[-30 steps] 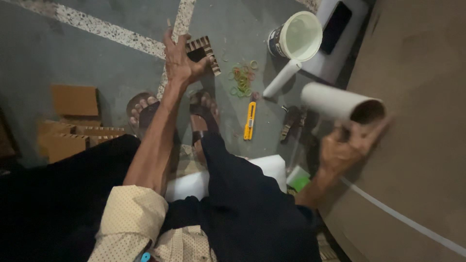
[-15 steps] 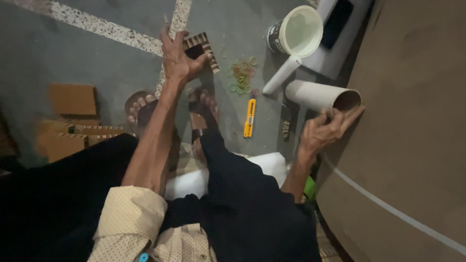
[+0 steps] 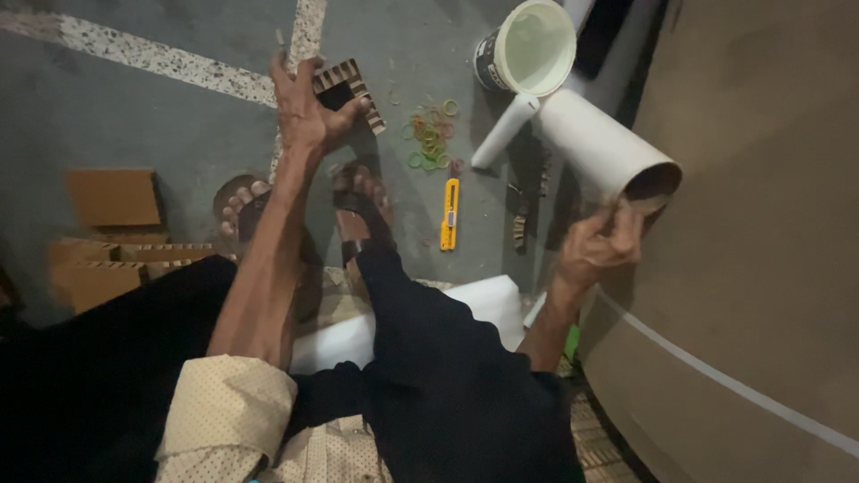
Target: The person sits on the floor and uses a white cylindrical object to apply adhesive to the edges of small cardboard pieces. They then press the pieces together to form a small box-like structure and secure it with a rubber band.
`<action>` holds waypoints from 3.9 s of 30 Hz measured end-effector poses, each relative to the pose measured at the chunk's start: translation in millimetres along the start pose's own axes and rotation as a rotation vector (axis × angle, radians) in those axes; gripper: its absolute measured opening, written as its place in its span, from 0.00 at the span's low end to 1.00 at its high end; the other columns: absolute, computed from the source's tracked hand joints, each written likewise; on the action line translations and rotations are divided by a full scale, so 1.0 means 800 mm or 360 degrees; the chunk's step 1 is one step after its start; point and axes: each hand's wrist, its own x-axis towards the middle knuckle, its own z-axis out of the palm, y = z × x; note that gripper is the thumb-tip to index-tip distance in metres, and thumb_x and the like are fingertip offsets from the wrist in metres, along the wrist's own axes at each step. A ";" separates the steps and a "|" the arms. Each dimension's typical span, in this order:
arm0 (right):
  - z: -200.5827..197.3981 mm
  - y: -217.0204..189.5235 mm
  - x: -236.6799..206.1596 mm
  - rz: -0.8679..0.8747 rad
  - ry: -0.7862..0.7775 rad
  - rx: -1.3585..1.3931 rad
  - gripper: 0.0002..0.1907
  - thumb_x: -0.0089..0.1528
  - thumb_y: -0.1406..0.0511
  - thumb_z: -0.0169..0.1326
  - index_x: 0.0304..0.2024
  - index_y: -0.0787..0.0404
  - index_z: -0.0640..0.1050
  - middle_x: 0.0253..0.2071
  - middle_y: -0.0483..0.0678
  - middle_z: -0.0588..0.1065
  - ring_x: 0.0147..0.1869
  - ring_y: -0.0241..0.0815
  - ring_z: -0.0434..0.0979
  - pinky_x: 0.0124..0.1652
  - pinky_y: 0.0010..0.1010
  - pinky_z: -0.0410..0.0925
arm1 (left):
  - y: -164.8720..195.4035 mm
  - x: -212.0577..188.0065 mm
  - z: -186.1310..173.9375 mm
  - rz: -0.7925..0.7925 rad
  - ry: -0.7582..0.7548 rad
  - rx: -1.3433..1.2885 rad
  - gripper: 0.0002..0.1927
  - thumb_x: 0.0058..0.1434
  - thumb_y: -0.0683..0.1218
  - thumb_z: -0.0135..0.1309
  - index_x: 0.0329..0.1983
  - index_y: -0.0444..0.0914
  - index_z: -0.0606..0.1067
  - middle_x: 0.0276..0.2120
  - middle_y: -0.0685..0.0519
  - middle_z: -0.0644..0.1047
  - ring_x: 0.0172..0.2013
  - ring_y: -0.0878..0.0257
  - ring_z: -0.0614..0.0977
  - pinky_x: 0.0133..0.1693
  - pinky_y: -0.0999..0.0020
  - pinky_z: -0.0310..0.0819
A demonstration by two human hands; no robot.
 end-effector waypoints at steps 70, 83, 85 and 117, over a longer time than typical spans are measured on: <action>0.202 -0.178 -0.087 0.0554 -0.1048 0.1629 0.03 0.67 0.72 0.55 0.42 0.66 0.79 0.36 0.48 0.79 0.37 0.35 0.82 0.38 0.25 0.77 | 0.018 -0.012 -0.031 0.0083 0.0361 0.0543 0.55 0.53 0.70 0.71 0.73 0.37 0.61 0.69 0.29 0.52 0.68 0.31 0.58 0.56 0.16 0.44; 0.148 -0.223 -0.047 0.0133 -0.0779 0.1213 0.03 0.66 0.69 0.58 0.39 0.64 0.79 0.35 0.52 0.80 0.36 0.42 0.83 0.35 0.31 0.74 | 0.096 -0.052 -0.064 -0.0188 -0.0435 -0.0822 0.16 0.60 0.51 0.63 0.43 0.35 0.84 0.34 0.49 0.85 0.36 0.62 0.87 0.40 0.69 0.80; 0.149 -0.219 -0.051 0.0046 -0.0755 0.1197 0.03 0.66 0.70 0.58 0.39 0.65 0.79 0.35 0.52 0.79 0.36 0.42 0.82 0.36 0.31 0.72 | 0.091 -0.053 -0.060 -0.0248 -0.0473 -0.0828 0.14 0.60 0.50 0.62 0.41 0.35 0.84 0.33 0.50 0.86 0.35 0.62 0.87 0.40 0.68 0.80; 0.190 -0.131 -0.086 0.0801 -0.1113 0.1637 0.11 0.63 0.71 0.63 0.48 0.66 0.83 0.40 0.51 0.83 0.39 0.37 0.84 0.40 0.25 0.78 | 0.059 -0.054 -0.021 -0.0645 0.0026 -0.1658 0.05 0.70 0.44 0.52 0.40 0.37 0.74 0.29 0.55 0.78 0.31 0.66 0.81 0.37 0.68 0.81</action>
